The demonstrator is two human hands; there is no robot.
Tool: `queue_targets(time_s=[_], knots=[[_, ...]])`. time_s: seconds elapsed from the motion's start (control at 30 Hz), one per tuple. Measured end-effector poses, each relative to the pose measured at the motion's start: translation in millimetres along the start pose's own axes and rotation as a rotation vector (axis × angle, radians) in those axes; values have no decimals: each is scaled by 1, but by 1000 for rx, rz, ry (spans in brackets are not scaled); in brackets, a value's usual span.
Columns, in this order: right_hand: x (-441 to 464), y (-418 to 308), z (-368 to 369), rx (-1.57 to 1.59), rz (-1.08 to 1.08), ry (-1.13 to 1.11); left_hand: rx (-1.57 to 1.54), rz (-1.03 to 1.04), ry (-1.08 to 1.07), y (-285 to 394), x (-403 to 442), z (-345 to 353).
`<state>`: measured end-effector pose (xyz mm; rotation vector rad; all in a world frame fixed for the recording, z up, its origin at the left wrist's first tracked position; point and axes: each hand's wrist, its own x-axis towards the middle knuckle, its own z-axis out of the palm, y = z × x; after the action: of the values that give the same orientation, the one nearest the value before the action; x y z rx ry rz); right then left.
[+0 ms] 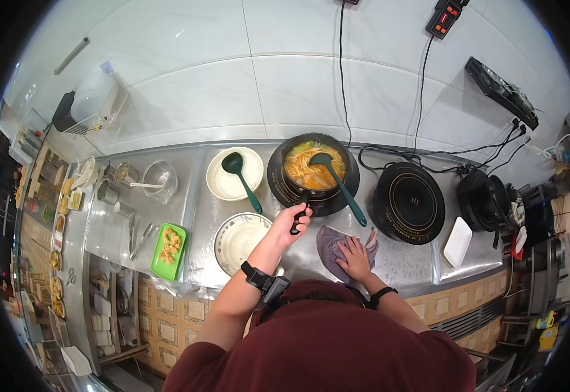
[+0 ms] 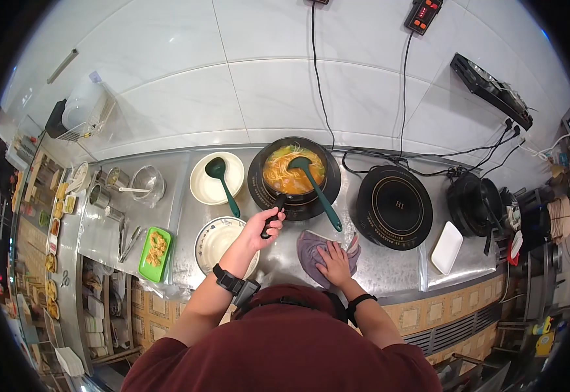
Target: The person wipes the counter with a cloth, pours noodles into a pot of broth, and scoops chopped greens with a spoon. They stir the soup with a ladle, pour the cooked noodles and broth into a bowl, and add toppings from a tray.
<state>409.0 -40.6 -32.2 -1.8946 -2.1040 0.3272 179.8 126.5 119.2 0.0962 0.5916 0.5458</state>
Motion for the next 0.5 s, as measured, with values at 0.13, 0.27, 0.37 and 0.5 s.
queue_targets(time_s=[0.13, 0.27, 0.37, 0.5], knots=[[1, -1, -1, -1, 5, -13, 12, 7, 17, 0, 0, 0], [1, -1, -2, -5, 16, -33, 11, 5, 23, 0, 0, -1], [1, -1, -2, -4, 18, -36, 9, 4, 22, 0, 1, -3], [1, -1, -1, -7, 26, -46, 11, 12, 23, 0, 0, 0]])
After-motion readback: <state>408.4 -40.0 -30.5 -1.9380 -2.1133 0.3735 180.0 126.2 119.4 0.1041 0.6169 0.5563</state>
